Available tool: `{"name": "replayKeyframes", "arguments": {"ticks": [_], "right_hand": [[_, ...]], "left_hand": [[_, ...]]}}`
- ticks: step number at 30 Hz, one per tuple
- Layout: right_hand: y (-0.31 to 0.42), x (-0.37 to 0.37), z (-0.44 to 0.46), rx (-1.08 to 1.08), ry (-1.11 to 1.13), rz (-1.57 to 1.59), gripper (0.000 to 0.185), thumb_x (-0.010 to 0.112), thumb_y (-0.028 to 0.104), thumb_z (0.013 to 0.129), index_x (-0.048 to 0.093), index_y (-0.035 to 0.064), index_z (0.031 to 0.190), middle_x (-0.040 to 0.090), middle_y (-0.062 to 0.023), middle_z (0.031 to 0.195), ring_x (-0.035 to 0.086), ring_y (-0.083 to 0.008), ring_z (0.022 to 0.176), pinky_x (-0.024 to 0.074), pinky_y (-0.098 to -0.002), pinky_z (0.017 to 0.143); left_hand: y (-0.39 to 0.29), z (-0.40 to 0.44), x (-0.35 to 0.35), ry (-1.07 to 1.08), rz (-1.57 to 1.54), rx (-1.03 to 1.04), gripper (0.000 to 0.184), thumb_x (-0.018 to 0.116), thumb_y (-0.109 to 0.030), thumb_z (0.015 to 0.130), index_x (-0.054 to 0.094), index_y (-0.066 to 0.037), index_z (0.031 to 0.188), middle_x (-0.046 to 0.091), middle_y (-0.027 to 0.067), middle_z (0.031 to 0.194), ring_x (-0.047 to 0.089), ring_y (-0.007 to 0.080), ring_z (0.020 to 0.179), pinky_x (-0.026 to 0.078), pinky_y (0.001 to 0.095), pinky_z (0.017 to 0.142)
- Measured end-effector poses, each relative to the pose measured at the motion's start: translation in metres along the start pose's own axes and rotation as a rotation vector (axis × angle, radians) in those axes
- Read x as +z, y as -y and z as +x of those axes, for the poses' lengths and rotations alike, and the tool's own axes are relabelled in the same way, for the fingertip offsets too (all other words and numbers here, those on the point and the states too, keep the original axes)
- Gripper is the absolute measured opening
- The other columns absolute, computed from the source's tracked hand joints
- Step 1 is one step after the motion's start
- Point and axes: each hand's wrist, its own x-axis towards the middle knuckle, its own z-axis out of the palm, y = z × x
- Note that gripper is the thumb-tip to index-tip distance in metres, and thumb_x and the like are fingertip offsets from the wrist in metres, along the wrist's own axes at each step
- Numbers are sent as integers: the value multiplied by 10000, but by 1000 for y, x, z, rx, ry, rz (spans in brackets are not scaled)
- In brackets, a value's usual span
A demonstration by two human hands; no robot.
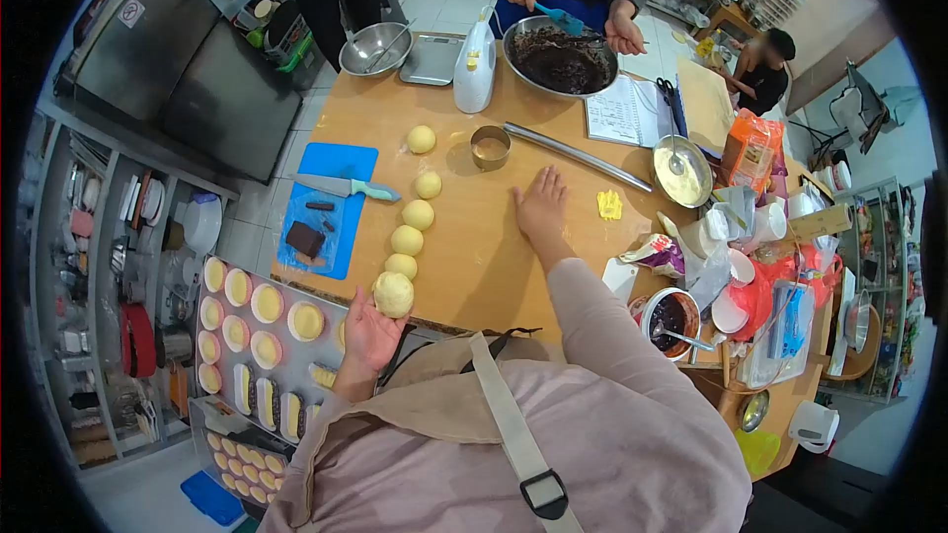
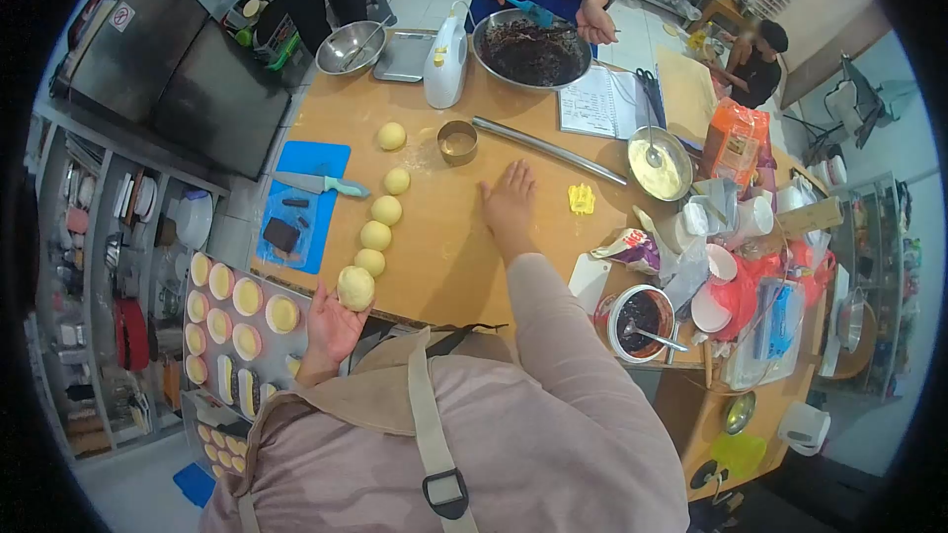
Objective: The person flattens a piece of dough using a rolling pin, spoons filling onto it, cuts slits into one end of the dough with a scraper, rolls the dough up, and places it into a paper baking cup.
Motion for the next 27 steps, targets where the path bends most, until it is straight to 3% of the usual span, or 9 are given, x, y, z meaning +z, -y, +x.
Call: {"name": "replayKeyframes", "arguments": {"ticks": [1, 5, 8, 11, 14, 19, 22, 25, 27], "right_hand": [[14, 3, -1, 34, 5, -15, 763, 312, 521, 995, 159, -11, 1519, 146, -135, 1607, 102, -291, 1489, 89, -444, 1202], [66, 6, -44, -323, 125, -18, 800, 309, 548, 990, 127, -24, 1519, 103, -172, 1606, 99, -306, 1487, 96, -429, 1203], [74, 16, -82, -708, 112, -27, 767, 311, 546, 990, 145, 30, 1532, 141, -130, 1608, 123, -281, 1486, 96, -422, 1205], [49, -5, -69, -918, 247, -36, 734, 341, 535, 985, 182, 75, 1534, 180, -68, 1607, 148, -228, 1483, 115, -426, 1205], [16, -12, -42, -700, 144, -59, 710, 341, 530, 988, 199, 98, 1533, 197, -35, 1605, 168, -207, 1478, 124, -421, 1204], [-43, -5, -33, -264, -31, 22, 706, 347, 506, 995, 196, 71, 1531, 199, -61, 1602, 167, -231, 1478, 118, -435, 1203], [-53, 1, -65, -79, -64, 74, 737, 346, 508, 995, 180, 23, 1524, 181, -122, 1599, 148, -270, 1481, 105, -452, 1201], [-29, 12, -103, 53, -3, -7, 771, 359, 513, 989, 176, -24, 1511, 165, -184, 1591, 134, -312, 1480, 95, -463, 1199], [2, 21, -127, -95, -13, 25, 811, 394, 518, 978, 170, -69, 1492, 165, -213, 1582, 137, -344, 1474, 105, -483, 1194]], "left_hand": [[0, -2, -2, 6, -4, 1, 595, 410, -480, 1004, 414, -3, 1360, 491, 157, 1390, 485, 286, 1285, 408, 462, 1078], [3, -4, -3, 9, 2, 12, 597, 406, -478, 1006, 406, 0, 1363, 494, 158, 1383, 487, 285, 1283, 406, 460, 1079], [3, -4, 1, 10, 1, 16, 602, 407, -478, 1006, 398, 1, 1371, 496, 160, 1379, 486, 284, 1284, 403, 457, 1081], [2, -3, 9, 11, 10, 12, 609, 410, -479, 1004, 392, 3, 1376, 497, 159, 1378, 485, 283, 1285, 402, 455, 1081], [-1, -6, 11, 20, 24, 11, 610, 417, -481, 1002, 393, 2, 1373, 496, 157, 1380, 482, 281, 1287, 402, 455, 1081], [0, -13, 0, 38, 32, 9, 597, 433, -483, 995, 402, -13, 1363, 491, 154, 1390, 477, 276, 1293, 398, 457, 1084], [0, -18, -8, 14, 11, 4, 587, 438, -479, 994, 406, -21, 1359, 489, 153, 1392, 477, 277, 1295, 396, 458, 1086], [0, -20, -13, 8, -29, -8, 567, 439, -469, 997, 423, -26, 1352, 502, 149, 1380, 487, 276, 1285, 405, 457, 1077], [0, -20, -11, 2, -53, -18, 535, 435, -453, 1004, 456, -33, 1335, 529, 141, 1352, 508, 270, 1263, 430, 456, 1053]]}}
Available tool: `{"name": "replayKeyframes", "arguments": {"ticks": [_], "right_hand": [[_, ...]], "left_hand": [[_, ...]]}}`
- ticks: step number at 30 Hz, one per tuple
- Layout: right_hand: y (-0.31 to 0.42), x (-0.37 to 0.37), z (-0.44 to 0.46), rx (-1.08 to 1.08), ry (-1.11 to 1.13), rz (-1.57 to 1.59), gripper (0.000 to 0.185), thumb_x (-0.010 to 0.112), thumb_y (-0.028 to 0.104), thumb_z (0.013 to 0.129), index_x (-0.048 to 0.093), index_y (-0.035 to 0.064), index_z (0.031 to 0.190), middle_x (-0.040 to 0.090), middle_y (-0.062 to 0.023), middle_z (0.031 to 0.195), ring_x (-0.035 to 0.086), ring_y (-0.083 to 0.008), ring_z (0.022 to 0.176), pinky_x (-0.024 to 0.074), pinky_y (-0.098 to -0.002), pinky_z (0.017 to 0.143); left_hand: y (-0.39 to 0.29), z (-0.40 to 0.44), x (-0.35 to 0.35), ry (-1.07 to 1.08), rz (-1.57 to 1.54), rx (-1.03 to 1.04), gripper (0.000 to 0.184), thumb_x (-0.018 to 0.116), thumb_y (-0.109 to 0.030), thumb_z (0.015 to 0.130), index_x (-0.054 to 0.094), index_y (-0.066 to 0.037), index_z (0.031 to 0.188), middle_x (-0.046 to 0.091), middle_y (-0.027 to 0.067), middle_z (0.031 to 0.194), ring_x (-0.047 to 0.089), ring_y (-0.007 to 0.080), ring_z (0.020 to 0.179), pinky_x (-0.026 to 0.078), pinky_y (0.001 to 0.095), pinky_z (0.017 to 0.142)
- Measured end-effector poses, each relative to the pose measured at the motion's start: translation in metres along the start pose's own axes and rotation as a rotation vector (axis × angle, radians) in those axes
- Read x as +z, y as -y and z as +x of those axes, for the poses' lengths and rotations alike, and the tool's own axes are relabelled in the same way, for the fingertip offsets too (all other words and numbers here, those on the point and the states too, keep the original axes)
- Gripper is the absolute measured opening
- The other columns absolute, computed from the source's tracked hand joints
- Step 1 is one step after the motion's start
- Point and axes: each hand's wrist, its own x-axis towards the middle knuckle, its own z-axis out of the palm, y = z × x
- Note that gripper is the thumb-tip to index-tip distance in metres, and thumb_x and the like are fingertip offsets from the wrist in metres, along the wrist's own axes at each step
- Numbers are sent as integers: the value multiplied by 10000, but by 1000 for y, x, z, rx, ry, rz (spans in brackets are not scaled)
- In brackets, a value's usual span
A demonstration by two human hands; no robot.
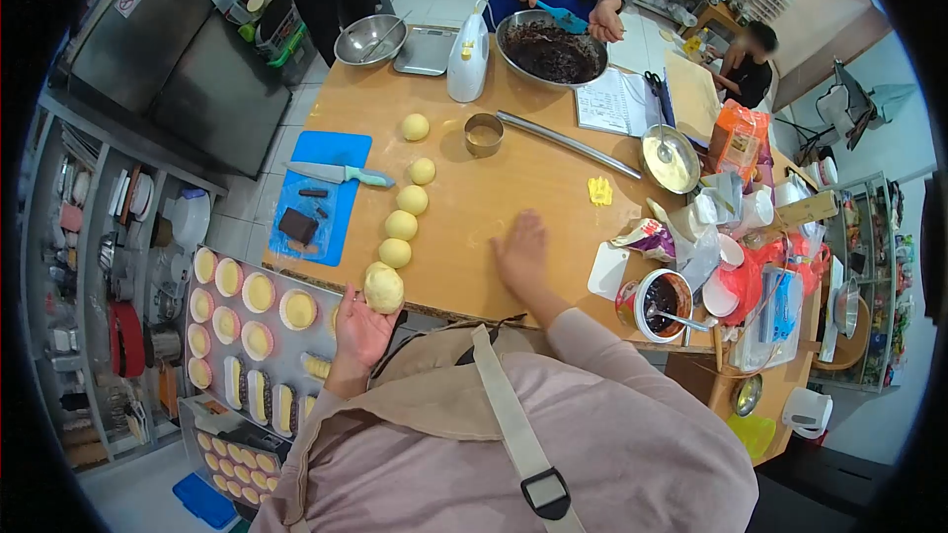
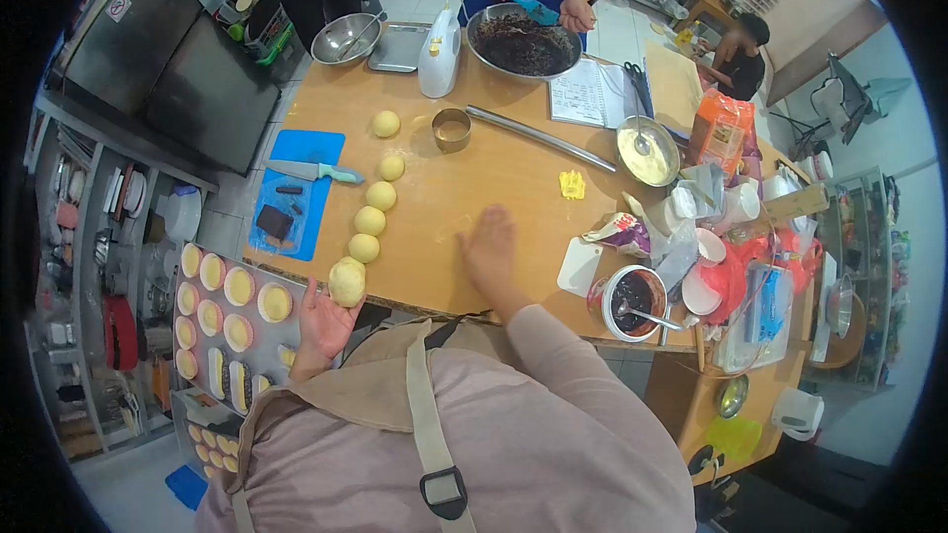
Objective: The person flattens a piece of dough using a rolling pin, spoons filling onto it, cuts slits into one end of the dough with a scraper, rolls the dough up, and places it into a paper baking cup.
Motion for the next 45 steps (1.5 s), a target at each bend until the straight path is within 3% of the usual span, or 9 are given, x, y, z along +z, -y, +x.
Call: {"name": "replayKeyframes", "arguments": {"ticks": [5, 8, 11, 20, 23, 29, 35, 38, 45], "right_hand": [[49, -1, -19, -498, 104, 111, 792, 375, 539, 977, 174, -6, 1516, 192, -163, 1587, 142, -301, 1480, 97, -469, 1200], [29, -10, -34, -851, 203, 11, 752, 361, 548, 978, 196, 65, 1530, 233, -104, 1585, 171, -263, 1478, 105, -466, 1200], [-21, -8, -46, -934, 221, 32, 722, 360, 549, 977, 221, 107, 1531, 264, -65, 1578, 203, -251, 1470, 114, -466, 1198], [-69, -12, -51, 37, -71, 68, 745, 410, 514, 969, 220, 52, 1522, 253, -119, 1577, 202, -274, 1467, 122, -462, 1195], [-37, -8, -27, 143, -73, -24, 753, 407, 511, 972, 218, 25, 1516, 250, -140, 1574, 193, -289, 1469, 127, -469, 1192], [26, -5, -20, -434, 69, 68, 740, 376, 528, 977, 221, 51, 1521, 243, -108, 1583, 198, -278, 1469, 121, -480, 1192], [-16, -2, -55, -983, 147, 58, 682, 361, 534, 979, 234, 158, 1534, 256, -51, 1584, 204, -257, 1470, 129, -470, 1194], [-53, -16, -67, -858, 235, 3, 673, 395, 513, 972, 242, 174, 1531, 256, -42, 1585, 226, -255, 1462, 138, -485, 1192], [-81, -27, -21, -248, -3, 87, 683, 420, 466, 978, 250, 82, 1516, 261, -97, 1575, 230, -277, 1457, 149, -470, 1189]], "left_hand": [[3, 7, 8, 39, 53, -22, 557, 439, -466, 1000, 435, -37, 1356, 522, 132, 1361, 511, 265, 1258, 434, 441, 1045], [5, 13, 20, 74, 77, -54, 567, 444, -470, 997, 423, -43, 1369, 519, 122, 1364, 507, 261, 1261, 427, 434, 1049], [8, 20, 29, 112, 107, -78, 569, 450, -471, 994, 417, -48, 1375, 518, 115, 1365, 502, 257, 1266, 418, 432, 1056], [7, 24, 26, 130, 111, -99, 564, 436, -468, 999, 418, -47, 1373, 511, 138, 1376, 496, 270, 1280, 411, 459, 1074], [7, 18, 23, 92, 121, -96, 563, 431, -468, 1000, 418, -49, 1375, 516, 131, 1373, 497, 266, 1280, 417, 463, 1069], [11, 19, 26, 99, 156, -112, 564, 427, -478, 997, 417, -62, 1378, 529, 113, 1362, 506, 255, 1271, 424, 474, 1058], [18, 33, 34, 135, 180, -160, 557, 434, -489, 992, 426, -75, 1365, 536, 101, 1349, 515, 250, 1259, 423, 479, 1053], [20, 38, 40, 128, 190, -151, 560, 435, -490, 992, 420, -76, 1368, 533, 103, 1351, 518, 254, 1255, 426, 476, 1049], [16, 36, 33, 90, 178, -113, 576, 436, -491, 992, 408, -64, 1376, 522, 116, 1359, 518, 261, 1249, 439, 453, 1030]]}}
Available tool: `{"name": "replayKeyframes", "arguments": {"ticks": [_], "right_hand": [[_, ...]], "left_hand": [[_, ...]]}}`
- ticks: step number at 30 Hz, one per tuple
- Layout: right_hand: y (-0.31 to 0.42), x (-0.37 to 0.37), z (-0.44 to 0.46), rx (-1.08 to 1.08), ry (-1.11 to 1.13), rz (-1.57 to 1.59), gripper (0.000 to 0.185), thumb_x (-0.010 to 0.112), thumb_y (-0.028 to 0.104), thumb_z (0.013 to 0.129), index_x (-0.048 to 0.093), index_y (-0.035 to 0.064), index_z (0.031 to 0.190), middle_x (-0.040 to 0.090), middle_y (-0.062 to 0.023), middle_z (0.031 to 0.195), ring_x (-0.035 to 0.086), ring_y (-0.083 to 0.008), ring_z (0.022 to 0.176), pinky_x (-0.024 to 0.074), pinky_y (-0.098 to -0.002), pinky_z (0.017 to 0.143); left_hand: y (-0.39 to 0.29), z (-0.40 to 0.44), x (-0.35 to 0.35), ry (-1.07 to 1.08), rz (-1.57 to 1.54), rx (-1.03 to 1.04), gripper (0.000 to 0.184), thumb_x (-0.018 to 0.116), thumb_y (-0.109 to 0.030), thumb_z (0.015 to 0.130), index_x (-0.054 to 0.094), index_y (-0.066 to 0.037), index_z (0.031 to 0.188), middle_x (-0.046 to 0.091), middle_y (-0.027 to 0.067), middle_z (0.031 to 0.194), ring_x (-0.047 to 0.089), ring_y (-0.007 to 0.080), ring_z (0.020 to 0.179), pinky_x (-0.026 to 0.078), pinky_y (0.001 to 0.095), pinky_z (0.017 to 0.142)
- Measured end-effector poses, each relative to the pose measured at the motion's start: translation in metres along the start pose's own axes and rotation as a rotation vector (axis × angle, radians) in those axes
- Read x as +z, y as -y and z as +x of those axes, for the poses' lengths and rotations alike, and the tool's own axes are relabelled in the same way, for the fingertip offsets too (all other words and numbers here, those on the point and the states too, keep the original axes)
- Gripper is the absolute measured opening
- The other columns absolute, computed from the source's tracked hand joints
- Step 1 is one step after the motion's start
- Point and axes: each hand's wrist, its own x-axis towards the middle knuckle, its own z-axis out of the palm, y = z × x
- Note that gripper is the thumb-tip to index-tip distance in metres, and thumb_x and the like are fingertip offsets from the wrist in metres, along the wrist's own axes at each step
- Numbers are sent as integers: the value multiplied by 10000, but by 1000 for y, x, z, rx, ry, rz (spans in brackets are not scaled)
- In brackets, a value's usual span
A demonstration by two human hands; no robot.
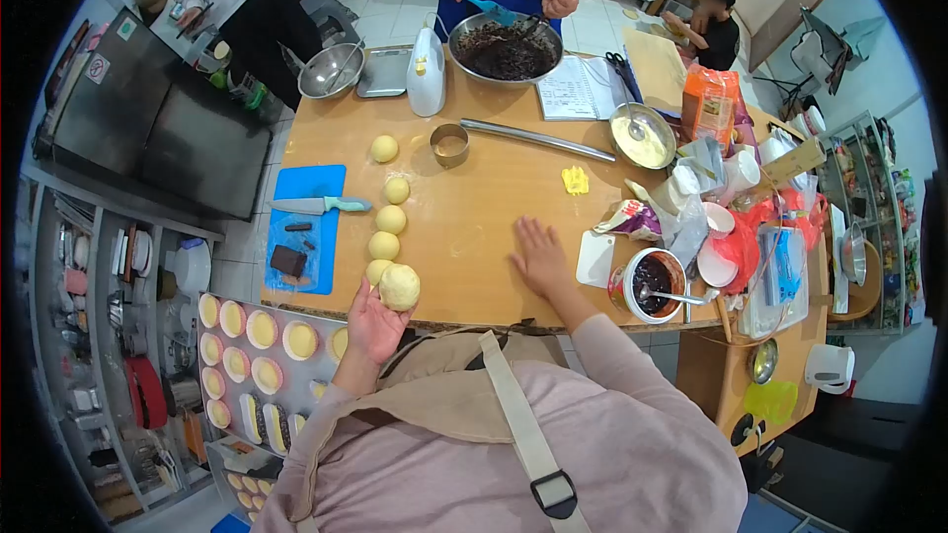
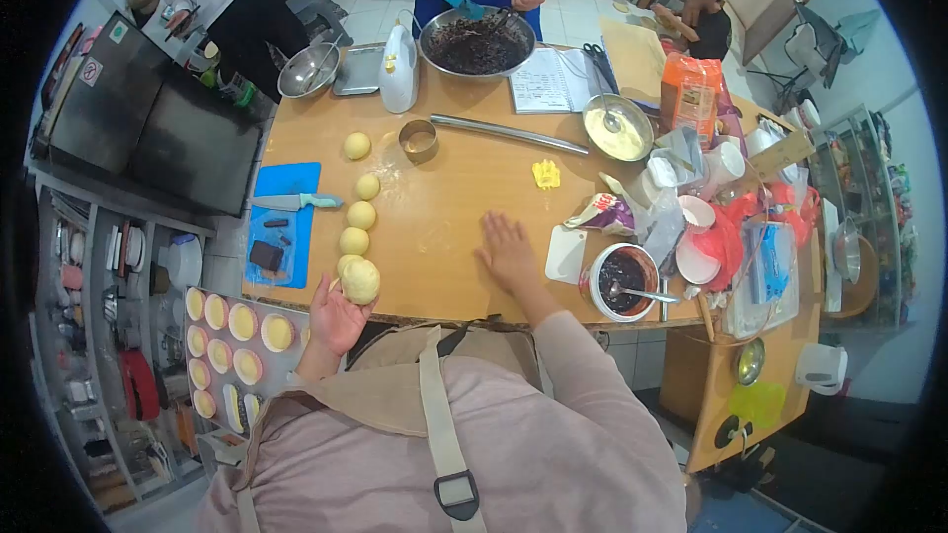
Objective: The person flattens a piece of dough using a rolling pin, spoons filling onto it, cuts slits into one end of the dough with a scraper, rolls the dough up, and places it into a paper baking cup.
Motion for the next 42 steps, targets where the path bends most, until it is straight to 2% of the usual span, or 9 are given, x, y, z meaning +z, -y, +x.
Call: {"name": "replayKeyframes", "arguments": {"ticks": [8, 11, 16, 20, 23, 29, 32, 39, 42], "right_hand": [[19, 17, 120, 481, -53, -67, 754, 358, 493, 996, 177, -30, 1508, 147, -155, 1602, 108, -302, 1486, 84, -452, 1199], [54, 22, 145, 418, -30, -39, 772, 348, 504, 995, 161, -45, 1506, 138, -157, 1604, 93, -302, 1488, 70, -433, 1202], [106, 22, 125, -133, 124, -72, 745, 347, 514, 991, 182, 17, 1521, 154, -125, 1606, 127, -277, 1484, 88, -427, 1206], [77, 12, 100, -662, 253, -53, 692, 347, 509, 992, 202, 106, 1535, 179, -80, 1605, 154, -246, 1480, 95, -431, 1210], [29, 3, 89, -577, 222, -36, 674, 362, 499, 989, 210, 136, 1536, 205, -74, 1597, 168, -245, 1476, 108, -434, 1210], [3, 14, 66, 289, -157, 21, 692, 397, 455, 985, 233, 37, 1512, 234, -138, 1579, 186, -282, 1469, 145, -459, 1192], [31, 26, 61, 421, -117, -59, 719, 417, 449, 978, 235, -14, 1496, 232, -180, 1571, 191, -299, 1467, 150, -471, 1185], [86, 37, 5, -440, 88, 25, 747, 371, 543, 970, 236, 52, 1516, 258, -124, 1574, 203, -260, 1469, 118, -453, 1199], [60, 30, -10, -627, 192, -17, 714, 358, 546, 974, 233, 113, 1529, 263, -71, 1580, 213, -236, 1468, 124, -455, 1198]], "left_hand": [[-4, -25, -25, -63, -50, 74, 584, 416, -498, 995, 416, -56, 1377, 524, 127, 1358, 511, 271, 1257, 432, 450, 1045], [-1, -33, -32, -79, -66, 92, 587, 412, -500, 996, 417, -52, 1376, 525, 131, 1356, 507, 273, 1261, 425, 453, 1051], [4, -39, -30, -106, -70, 82, 590, 414, -502, 995, 414, -52, 1376, 526, 132, 1355, 506, 270, 1262, 422, 456, 1052], [8, -30, -27, -103, -39, 54, 593, 421, -505, 991, 414, -56, 1379, 527, 127, 1356, 508, 266, 1260, 424, 453, 1048], [7, -23, -10, -94, -6, 39, 603, 424, -509, 989, 409, -52, 1383, 526, 123, 1356, 510, 262, 1258, 426, 451, 1045], [11, -13, -14, -4, 15, -35, 597, 425, -501, 992, 399, -64, 1397, 518, 106, 1367, 504, 252, 1263, 427, 445, 1044], [13, -11, -8, -11, 18, -35, 588, 426, -496, 993, 396, -74, 1401, 519, 97, 1367, 500, 249, 1267, 427, 444, 1042], [16, 7, 8, -4, 70, -65, 581, 430, -494, 993, 399, -68, 1388, 516, 99, 1365, 495, 253, 1271, 426, 439, 1043], [19, 17, 20, 0, 57, -112, 536, 435, -469, 1003, 427, -60, 1350, 512, 105, 1363, 497, 253, 1264, 406, 429, 1054]]}}
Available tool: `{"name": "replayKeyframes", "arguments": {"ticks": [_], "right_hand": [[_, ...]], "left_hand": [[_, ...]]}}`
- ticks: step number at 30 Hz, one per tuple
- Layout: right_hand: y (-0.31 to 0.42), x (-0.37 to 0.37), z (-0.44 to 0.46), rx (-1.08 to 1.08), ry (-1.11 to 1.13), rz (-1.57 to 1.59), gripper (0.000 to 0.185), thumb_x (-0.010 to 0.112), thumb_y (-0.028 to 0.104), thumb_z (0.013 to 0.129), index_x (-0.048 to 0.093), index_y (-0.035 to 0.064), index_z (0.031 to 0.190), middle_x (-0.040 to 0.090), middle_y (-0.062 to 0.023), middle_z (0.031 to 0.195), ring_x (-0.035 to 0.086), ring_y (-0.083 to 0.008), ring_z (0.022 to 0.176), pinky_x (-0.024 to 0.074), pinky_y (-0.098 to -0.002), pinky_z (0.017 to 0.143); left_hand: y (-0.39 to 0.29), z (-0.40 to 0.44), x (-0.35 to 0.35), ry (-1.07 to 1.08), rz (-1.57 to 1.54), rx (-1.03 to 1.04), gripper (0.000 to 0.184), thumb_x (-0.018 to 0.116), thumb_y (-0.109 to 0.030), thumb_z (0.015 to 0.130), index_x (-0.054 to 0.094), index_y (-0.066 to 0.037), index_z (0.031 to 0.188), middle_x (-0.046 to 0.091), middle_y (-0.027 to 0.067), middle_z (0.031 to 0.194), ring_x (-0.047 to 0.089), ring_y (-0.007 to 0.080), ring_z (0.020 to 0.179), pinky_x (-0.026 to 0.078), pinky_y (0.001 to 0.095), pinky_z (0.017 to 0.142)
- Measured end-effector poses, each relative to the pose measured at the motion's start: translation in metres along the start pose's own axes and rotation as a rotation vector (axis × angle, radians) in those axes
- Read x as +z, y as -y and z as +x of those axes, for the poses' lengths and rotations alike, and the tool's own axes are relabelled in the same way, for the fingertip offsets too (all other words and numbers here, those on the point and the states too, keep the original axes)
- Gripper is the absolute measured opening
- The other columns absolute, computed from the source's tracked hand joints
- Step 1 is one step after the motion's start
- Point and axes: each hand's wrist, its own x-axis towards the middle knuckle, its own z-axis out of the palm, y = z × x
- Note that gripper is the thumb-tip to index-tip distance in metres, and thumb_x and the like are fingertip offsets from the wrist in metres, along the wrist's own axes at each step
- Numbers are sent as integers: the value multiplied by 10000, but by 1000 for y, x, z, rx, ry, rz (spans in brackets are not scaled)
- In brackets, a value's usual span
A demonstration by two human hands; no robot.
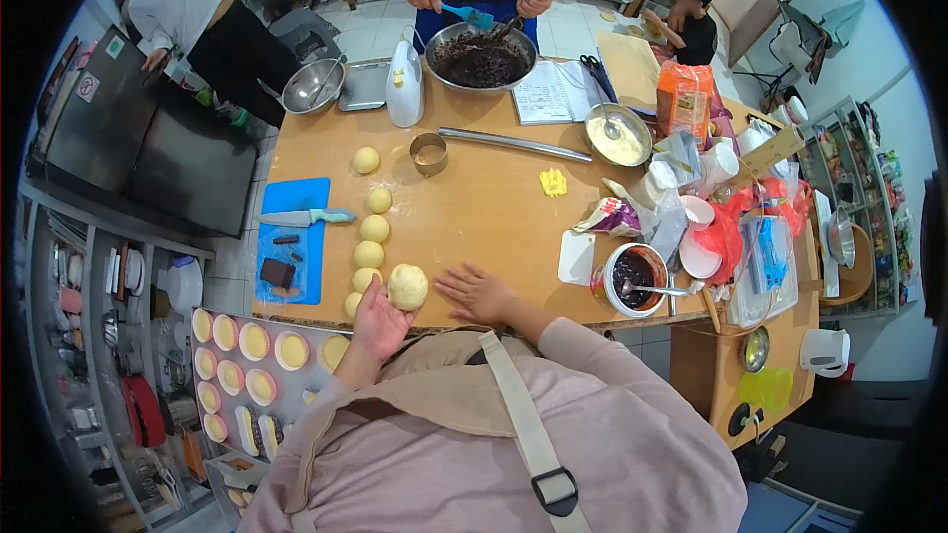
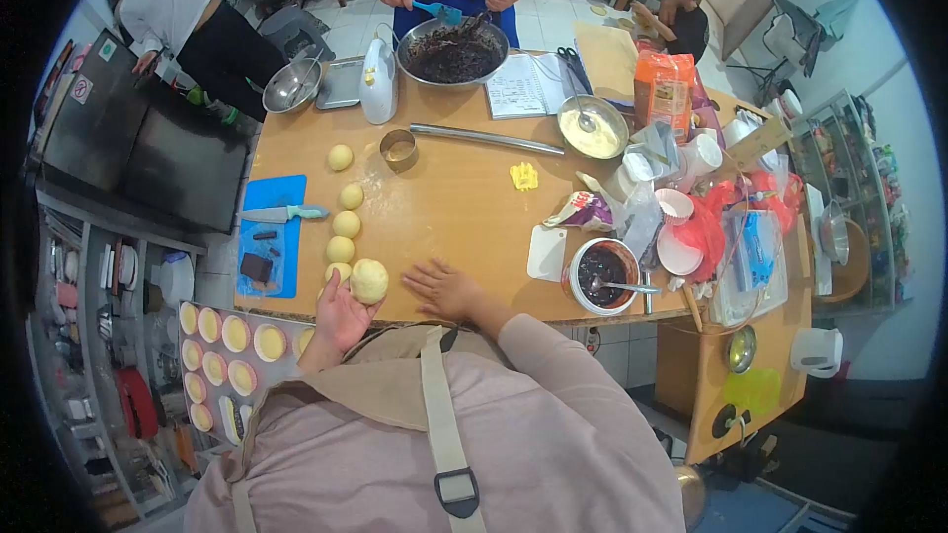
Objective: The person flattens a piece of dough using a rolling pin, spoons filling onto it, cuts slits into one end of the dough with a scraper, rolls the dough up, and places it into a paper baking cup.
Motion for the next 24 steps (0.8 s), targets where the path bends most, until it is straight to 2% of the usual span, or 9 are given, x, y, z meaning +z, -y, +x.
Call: {"name": "replayKeyframes", "arguments": {"ticks": [3, 6, 9, 12, 15, 18, 21, 24], "right_hand": [[-2, -7, -37, 258, -3, -39, 706, 358, 553, 973, 236, 139, 1532, 258, -55, 1583, 220, -234, 1466, 140, -464, 1194], [2, -7, -63, 418, 41, -23, 718, 431, 529, 960, 217, 158, 1537, 215, -44, 1598, 196, -228, 1473, 129, -459, 1197], [3, -13, -91, 465, -115, 81, 626, 541, 430, 941, 393, 118, 1463, 403, -98, 1501, 361, -271, 1396, 272, -429, 1150], [-12, -26, -107, 708, -131, 567, 466, 616, 322, 917, 582, 28, 1277, 628, -149, 1246, 587, -315, 1161, 457, -398, 989], [-12, -38, -120, 1002, -323, 754, 358, 625, 282, 918, 660, -7, 1125, 701, -173, 1007, 674, -297, 916, 531, -369, 815], [-9, -42, -127, 1016, -454, 646, 368, 633, 282, 918, 646, -2, 1153, 687, -192, 1016, 672, -267, 893, 528, -352, 789], [-2, -43, -126, 1062, -474, 635, 361, 633, 280, 917, 646, -4, 1138, 687, -187, 1005, 673, -274, 886, 528, -362, 787], [0, -32, -131, 1022, -478, 524, 353, 635, 275, 914, 645, -7, 1125, 686, -190, 1006, 675, -277, 899, 529, -368, 792]], "left_hand": [[1, 12, 5, 23, 54, -11, 501, 435, -440, 1011, 437, -64, 1341, 512, 102, 1364, 507, 251, 1256, 413, 428, 1057], [3, 26, 8, 15, 94, -52, 480, 431, -385, 1024, 411, -46, 1362, 516, 116, 1356, 514, 264, 1250, 433, 437, 1061], [7, 37, 17, 10, 165, -74, 418, 445, -309, 1029, 422, -46, 1353, 520, 111, 1348, 522, 256, 1241, 452, 425, 1050], [12, 52, 13, 45, 206, -104, 366, 501, -234, 1013, 460, -54, 1329, 570, 96, 1276, 536, 236, 1221, 483, 409, 990], [20, 76, 5, -15, 414, -186, 357, 506, -205, 1009, 467, -51, 1328, 578, 92, 1259, 557, 221, 1179, 490, 387, 957], [29, 111, -2, 26, 535, -155, 353, 519, -160, 997, 472, -48, 1328, 588, 88, 1239, 577, 208, 1132, 489, 381, 923], [31, 130, 20, 25, 705, -69, 357, 569, -149, 964, 509, -36, 1297, 598, 92, 1217, 589, 192, 1087, 485, 362, 911], [32, 146, 41, 69, 1335, 160, 382, 639, -174, 913, 548, -19, 1250, 592, 136, 1221, 600, 237, 1079, 484, 362, 920]]}}
